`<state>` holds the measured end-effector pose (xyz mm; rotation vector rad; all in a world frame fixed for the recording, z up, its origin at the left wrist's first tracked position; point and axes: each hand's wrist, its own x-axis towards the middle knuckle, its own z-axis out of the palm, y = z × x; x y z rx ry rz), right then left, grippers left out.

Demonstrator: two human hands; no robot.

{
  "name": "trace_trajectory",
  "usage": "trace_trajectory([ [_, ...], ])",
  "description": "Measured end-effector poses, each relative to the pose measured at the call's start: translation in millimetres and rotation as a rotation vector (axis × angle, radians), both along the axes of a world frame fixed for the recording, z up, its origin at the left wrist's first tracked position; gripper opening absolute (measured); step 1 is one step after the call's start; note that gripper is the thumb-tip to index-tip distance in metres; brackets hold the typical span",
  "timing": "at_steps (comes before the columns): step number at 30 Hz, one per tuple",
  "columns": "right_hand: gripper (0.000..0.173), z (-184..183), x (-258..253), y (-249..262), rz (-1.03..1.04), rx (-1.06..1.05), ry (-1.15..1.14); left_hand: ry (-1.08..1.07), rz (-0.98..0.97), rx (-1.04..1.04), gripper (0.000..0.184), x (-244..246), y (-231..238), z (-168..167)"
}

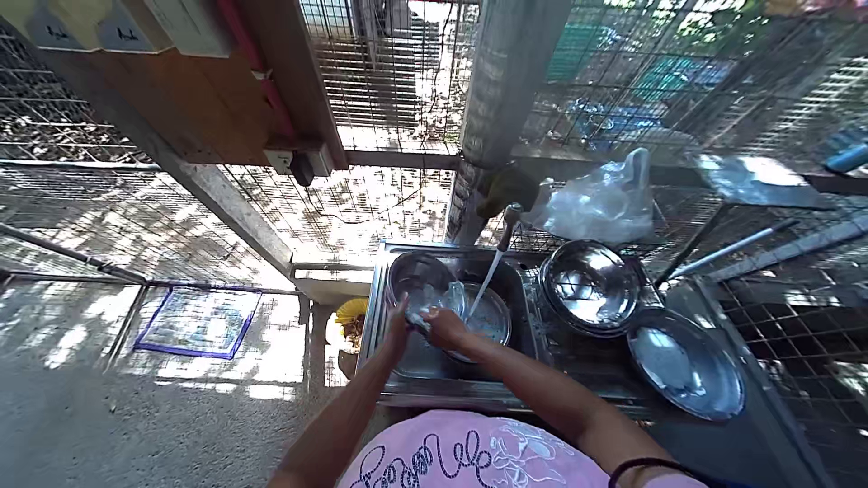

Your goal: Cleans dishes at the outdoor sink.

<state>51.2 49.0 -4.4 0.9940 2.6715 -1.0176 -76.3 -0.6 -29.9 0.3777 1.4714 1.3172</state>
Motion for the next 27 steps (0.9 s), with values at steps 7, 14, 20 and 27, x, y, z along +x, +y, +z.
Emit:
trace_trajectory([
  [7, 0.044, -40.2, 33.4, -10.2, 0.222, 0.037, 0.029, 0.024, -0.079, 0.006, 0.051, -43.6, -7.5, 13.9],
  [14, 0.056, -4.5, -11.3, -42.3, -0.101, -0.055, 0.208, 0.056, 0.142, 0.035, 0.051, 21.0, -19.7, 15.8],
  [20, 0.067, -36.9, 53.1, 37.4, 0.274, 0.184, -0.117, 0.014, 0.021, -0.002, 0.051, -22.5, -38.0, 5.1],
  [27, 0.062, -37.2, -5.1, -10.8, 0.001, -0.221, 0.385, 0.013, 0.011, 0.029, 0.052, 11.4, -26.4, 20.5],
])
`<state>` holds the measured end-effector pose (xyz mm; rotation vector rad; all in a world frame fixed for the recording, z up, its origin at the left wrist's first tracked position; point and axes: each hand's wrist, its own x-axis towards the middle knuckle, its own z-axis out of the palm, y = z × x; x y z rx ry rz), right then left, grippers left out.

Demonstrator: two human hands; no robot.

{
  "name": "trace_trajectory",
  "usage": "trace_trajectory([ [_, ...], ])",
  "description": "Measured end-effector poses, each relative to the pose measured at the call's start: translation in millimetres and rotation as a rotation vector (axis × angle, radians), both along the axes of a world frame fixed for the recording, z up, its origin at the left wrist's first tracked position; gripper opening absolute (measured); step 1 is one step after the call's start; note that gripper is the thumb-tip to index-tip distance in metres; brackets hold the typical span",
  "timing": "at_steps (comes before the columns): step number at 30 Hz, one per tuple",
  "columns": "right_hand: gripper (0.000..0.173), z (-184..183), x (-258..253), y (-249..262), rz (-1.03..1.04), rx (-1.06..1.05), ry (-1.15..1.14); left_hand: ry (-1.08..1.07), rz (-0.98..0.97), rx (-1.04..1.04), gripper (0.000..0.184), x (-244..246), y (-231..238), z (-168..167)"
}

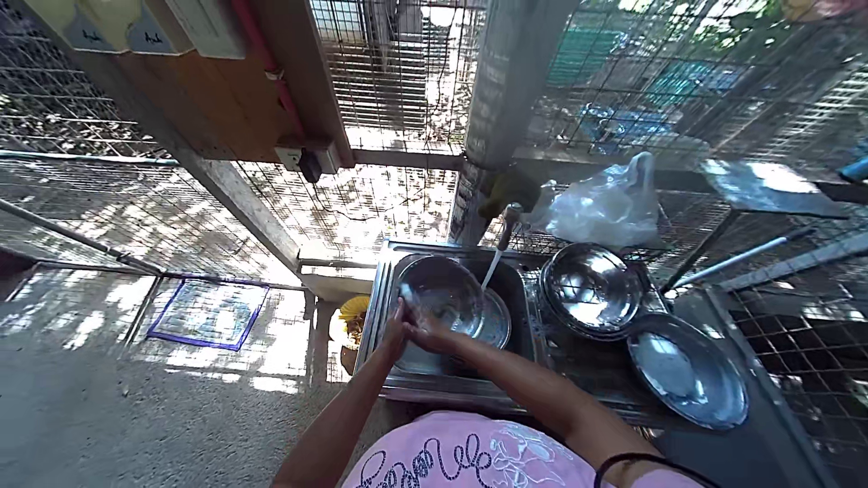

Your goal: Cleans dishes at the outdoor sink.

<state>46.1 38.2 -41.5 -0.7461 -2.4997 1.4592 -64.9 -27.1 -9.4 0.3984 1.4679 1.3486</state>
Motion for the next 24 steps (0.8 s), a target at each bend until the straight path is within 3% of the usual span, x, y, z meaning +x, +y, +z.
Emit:
trace_trajectory([
  [2, 0.057, 10.4, 18.6, -2.8, 0.223, 0.006, -0.135, 0.101, 0.07, -0.009, 0.052, -22.0, -0.5, -0.8],
  [4, 0.06, 5.2, 44.3, 17.0, 0.347, 0.241, -0.364, 0.134, 0.061, -0.026, 0.051, -36.3, -8.5, -3.1],
  [6, 0.074, -5.6, 56.8, 43.4, 0.292, 0.438, -0.484, 0.131, -0.036, -0.068, 0.053, -30.2, -14.3, -4.6],
  [8, 0.091, -6.5, 48.2, 47.4, 0.181, 0.439, -0.525, 0.07, -0.097, -0.112, 0.053, -6.6, -14.5, 6.6],
  [9, 0.092, -3.3, 39.5, 40.2, 0.128, 0.362, -0.459, 0.042, -0.093, -0.119, 0.052, 5.2, -11.1, 14.6],
  [11, 0.074, -3.2, 28.0, 13.7, 0.023, 0.14, -0.146, 0.059, -0.074, -0.083, 0.052, 12.0, -3.5, 19.5],
  [13, 0.055, -0.8, 35.9, -5.6, 0.105, -0.017, 0.016, 0.183, -0.035, -0.024, 0.053, 0.2, 1.2, 14.0],
  [14, 0.052, 2.9, 48.1, -4.4, 0.205, 0.0, -0.031, 0.232, -0.024, -0.005, 0.052, -8.1, 0.9, 14.3],
  [16, 0.056, 8.8, 75.4, 16.4, 0.362, 0.229, -0.271, 0.259, -0.045, -0.017, 0.051, -16.4, -2.4, 16.0],
  [18, 0.066, -1.2, 93.4, 43.7, 0.31, 0.394, -0.398, 0.243, -0.128, -0.072, 0.052, -7.8, -3.6, 18.6],
  [20, 0.076, -5.6, 91.5, 50.2, 0.189, 0.412, -0.424, 0.215, -0.207, -0.104, 0.054, 16.0, -3.3, 28.3],
  [22, 0.073, -0.6, 79.6, 32.9, 0.054, 0.316, -0.224, 0.23, -0.224, -0.092, 0.054, 38.6, 1.6, 35.8],
  [24, 0.058, -9.8, 73.0, 7.6, -0.042, 0.28, 0.11, 0.333, -0.232, -0.044, 0.055, 50.7, 5.5, 43.1],
])
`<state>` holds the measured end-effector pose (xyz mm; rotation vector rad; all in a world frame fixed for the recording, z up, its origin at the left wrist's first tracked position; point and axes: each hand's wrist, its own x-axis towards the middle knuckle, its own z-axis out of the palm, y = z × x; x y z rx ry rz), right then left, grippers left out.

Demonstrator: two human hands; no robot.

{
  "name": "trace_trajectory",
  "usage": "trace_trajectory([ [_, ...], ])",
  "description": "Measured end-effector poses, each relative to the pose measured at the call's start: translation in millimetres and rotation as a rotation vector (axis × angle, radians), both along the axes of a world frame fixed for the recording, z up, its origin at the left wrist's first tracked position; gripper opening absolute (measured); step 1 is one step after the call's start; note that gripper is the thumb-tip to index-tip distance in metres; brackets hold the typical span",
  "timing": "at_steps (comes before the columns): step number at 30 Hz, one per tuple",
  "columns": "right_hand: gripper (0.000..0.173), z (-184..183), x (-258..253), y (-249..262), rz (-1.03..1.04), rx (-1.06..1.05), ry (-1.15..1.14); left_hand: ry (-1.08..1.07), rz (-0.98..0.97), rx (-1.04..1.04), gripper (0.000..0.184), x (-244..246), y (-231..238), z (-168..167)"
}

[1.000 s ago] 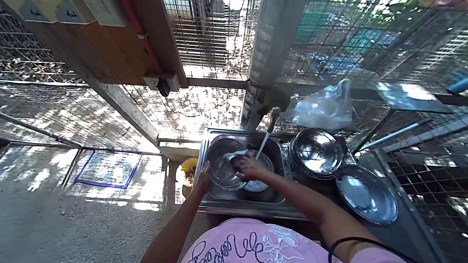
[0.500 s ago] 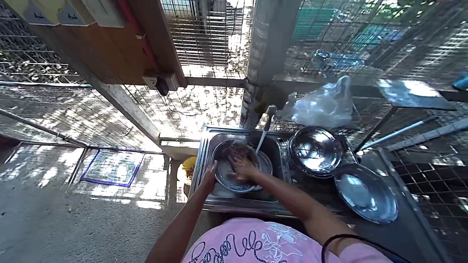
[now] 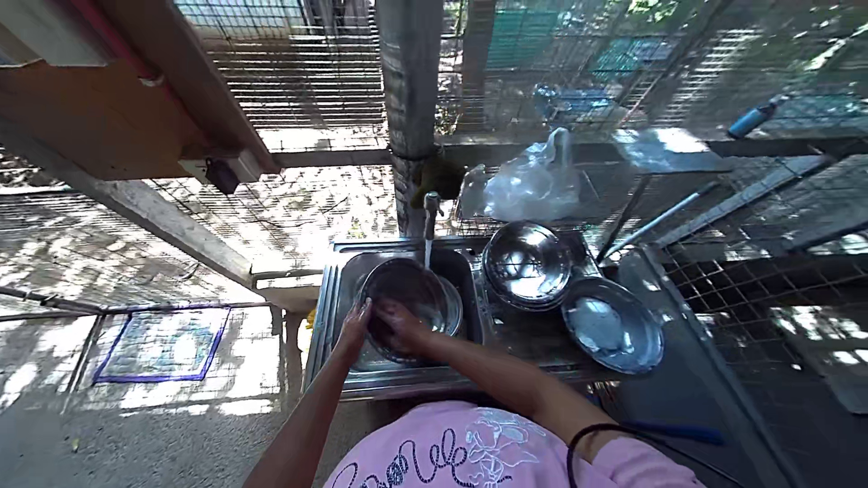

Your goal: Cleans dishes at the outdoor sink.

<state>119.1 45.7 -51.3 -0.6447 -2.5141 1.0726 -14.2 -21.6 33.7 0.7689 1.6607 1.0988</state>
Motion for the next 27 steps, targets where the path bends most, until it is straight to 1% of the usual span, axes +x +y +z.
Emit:
trace_trajectory([
  [1, 0.05, -7.2, 2.3, -9.8, -0.004, 0.025, 0.115, 0.084, -0.041, 0.046, 0.055, 2.9, 1.0, 2.4],
  [2, 0.041, -10.2, 10.5, -16.4, 0.003, 0.04, 0.153, 0.184, -0.097, 0.092, 0.054, 5.3, 2.5, 3.2],
  [4, 0.03, -21.3, 37.4, -18.1, 0.008, 0.102, 0.133, 0.422, -0.229, 0.166, 0.053, 13.7, 6.6, 3.3],
  [5, 0.026, -31.2, 52.5, -15.3, -0.023, 0.138, 0.159, 0.544, -0.3, 0.18, 0.051, 21.5, 7.3, 5.2],
  [6, 0.025, -36.2, 69.5, -11.2, -0.074, 0.13, 0.174, 0.644, -0.369, 0.177, 0.05, 32.0, 7.9, 10.8],
  [7, 0.023, -27.8, 89.3, -6.5, -0.138, 0.067, 0.153, 0.721, -0.417, 0.205, 0.048, 45.1, 8.8, 17.8],
  [8, 0.023, -9.7, 111.5, -2.0, -0.213, -0.037, 0.097, 0.775, -0.444, 0.274, 0.046, 58.8, 10.5, 24.0],
  [10, 0.024, 28.5, 161.4, 6.5, -0.409, -0.238, 0.031, 0.831, -0.446, 0.46, 0.044, 84.3, 20.1, 29.1],
  [11, 0.027, 46.3, 189.7, 9.8, -0.519, -0.298, 0.044, 0.828, -0.43, 0.522, 0.042, 96.6, 29.4, 31.7],
  [13, 0.031, 70.9, 250.9, 16.0, -0.738, -0.347, 0.13, 0.744, -0.381, 0.557, 0.041, 122.7, 55.3, 37.1],
  [15, 0.032, 79.9, 313.8, 25.9, -0.929, -0.352, 0.202, 0.604, -0.285, 0.566, 0.045, 151.7, 90.8, 28.9],
  [17, 0.035, 76.0, 368.4, 38.2, -1.076, -0.371, 0.198, 0.411, -0.198, 0.489, 0.051, 181.6, 125.1, 12.8],
  [18, 0.036, 69.6, 388.8, 44.4, -1.133, -0.378, 0.162, 0.315, -0.172, 0.417, 0.053, 193.8, 138.6, 4.8],
  [20, 0.035, 52.9, 414.2, 54.0, -1.209, -0.341, 0.053, 0.173, -0.2, 0.276, 0.053, 208.1, 156.6, -10.6],
  [22, 0.034, 33.7, 428.5, 59.1, -1.199, -0.291, -0.1, 0.081, -0.238, 0.226, 0.045, 211.1, 167.3, -31.2],
  [23, 0.035, 23.6, 433.0, 60.2, -1.159, -0.275, -0.179, 0.076, -0.253, 0.216, 0.042, 207.7, 168.3, -42.0],
  [24, 0.04, 15.2, 435.0, 60.3, -1.096, -0.267, -0.278, 0.121, -0.276, 0.212, 0.041, 199.6, 165.7, -53.8],
  [26, 0.063, 0.1, 434.8, 61.5, -0.966, -0.27, -0.516, 0.331, -0.431, 0.167, 0.038, 171.5, 147.2, -81.3],
  [27, 0.076, -6.5, 433.7, 62.4, -0.91, -0.272, -0.619, 0.43, -0.545, 0.08, 0.041, 158.1, 131.8, -95.3],
])
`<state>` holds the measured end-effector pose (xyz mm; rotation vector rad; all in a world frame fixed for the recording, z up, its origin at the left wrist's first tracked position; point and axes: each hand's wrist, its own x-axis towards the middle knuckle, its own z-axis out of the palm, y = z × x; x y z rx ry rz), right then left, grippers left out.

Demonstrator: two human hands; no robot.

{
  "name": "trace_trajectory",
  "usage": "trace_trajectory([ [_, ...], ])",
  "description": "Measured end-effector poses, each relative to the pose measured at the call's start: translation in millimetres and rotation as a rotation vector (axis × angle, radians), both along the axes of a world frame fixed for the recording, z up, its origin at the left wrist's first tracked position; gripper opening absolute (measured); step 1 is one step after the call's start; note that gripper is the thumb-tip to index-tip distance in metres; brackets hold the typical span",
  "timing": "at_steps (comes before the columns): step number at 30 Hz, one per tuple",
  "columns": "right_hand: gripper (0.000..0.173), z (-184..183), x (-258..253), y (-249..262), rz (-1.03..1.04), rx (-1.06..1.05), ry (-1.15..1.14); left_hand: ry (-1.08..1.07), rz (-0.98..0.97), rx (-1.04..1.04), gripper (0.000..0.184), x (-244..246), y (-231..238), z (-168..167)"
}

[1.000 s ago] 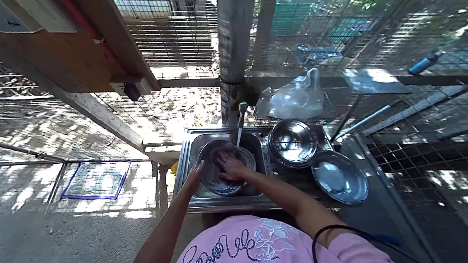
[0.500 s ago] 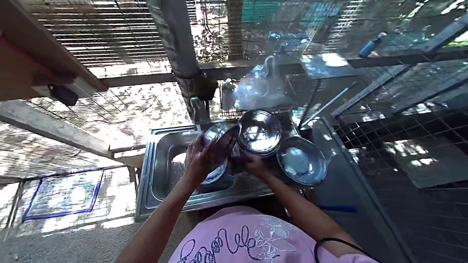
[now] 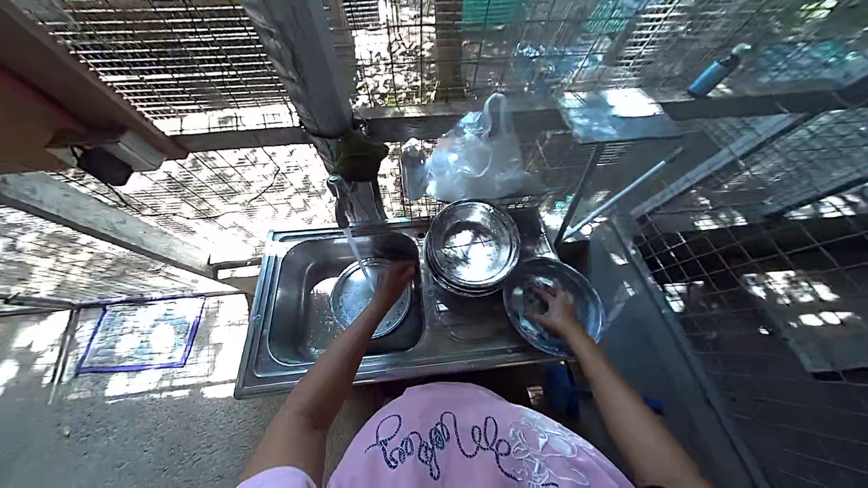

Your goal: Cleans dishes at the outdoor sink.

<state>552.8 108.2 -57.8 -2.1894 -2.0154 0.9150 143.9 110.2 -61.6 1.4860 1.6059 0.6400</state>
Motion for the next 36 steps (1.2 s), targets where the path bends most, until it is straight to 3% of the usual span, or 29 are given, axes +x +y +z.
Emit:
trace_trajectory([
  [2, 0.088, -11.4, -4.0, -0.2, 0.099, -0.065, -0.07, 0.215, -0.169, -0.238, 0.064, -16.6, -36.6, -31.6],
  [3, 0.086, -14.3, -7.4, -1.9, 0.147, -0.082, -0.075, 0.321, -0.235, -0.343, 0.07, -19.7, -55.5, -43.9],
  [5, 0.077, -16.8, -9.7, -4.4, 0.188, -0.064, -0.079, 0.492, -0.312, -0.457, 0.054, -23.9, -83.1, -55.4],
  [7, 0.076, -15.5, -7.9, -5.2, 0.088, 0.005, -0.094, 0.582, -0.352, -0.46, 0.038, -24.7, -91.5, -51.2],
  [9, 0.07, -18.4, -6.8, -5.8, 0.044, 0.034, -0.101, 0.591, -0.4, -0.426, 0.034, -21.8, -90.1, -40.2],
  [13, 0.047, -13.2, -11.6, -6.8, 0.142, 0.082, 0.038, 0.592, -0.393, -0.356, 0.034, -29.6, -68.5, -4.5],
  [15, 0.041, -6.2, -10.1, -13.8, -0.083, 0.111, 0.217, 0.595, -0.389, -0.339, 0.036, -36.8, -54.9, 18.5],
  [18, 0.045, 2.5, -12.3, -17.5, -0.71, 0.179, 0.737, 0.531, -0.347, -0.265, 0.038, -53.9, -31.4, 42.1],
  [20, 0.039, 14.4, -15.6, -18.2, -0.924, 0.22, 1.06, 0.484, -0.305, -0.19, 0.038, -69.5, -14.7, 49.3],
  [22, 0.035, 28.4, -20.1, -22.1, -0.965, 0.257, 1.324, 0.442, -0.242, -0.115, 0.036, -85.4, 1.4, 55.0],
  [27, 0.05, 67.8, -72.6, -33.8, -0.77, 0.24, 1.742, 0.383, -0.067, -0.053, 0.033, -105.1, 29.4, 79.3],
  [29, 0.059, 84.5, -112.8, -36.1, -0.747, 0.187, 1.737, 0.359, -0.042, -0.012, 0.031, -108.8, 31.4, 87.8],
  [31, 0.062, 99.3, -159.6, -36.9, -0.743, 0.087, 1.594, 0.269, 0.019, 0.006, 0.029, -114.7, 28.2, 98.6],
  [34, 0.046, 100.5, -231.4, -36.6, -0.682, -0.016, 1.371, 0.049, 0.256, -0.011, 0.038, -128.0, 15.3, 106.2],
  [36, 0.04, 91.6, -281.1, -45.0, -0.496, 0.095, 1.215, -0.121, 0.437, 0.029, 0.042, -138.6, 0.2, 99.5],
])
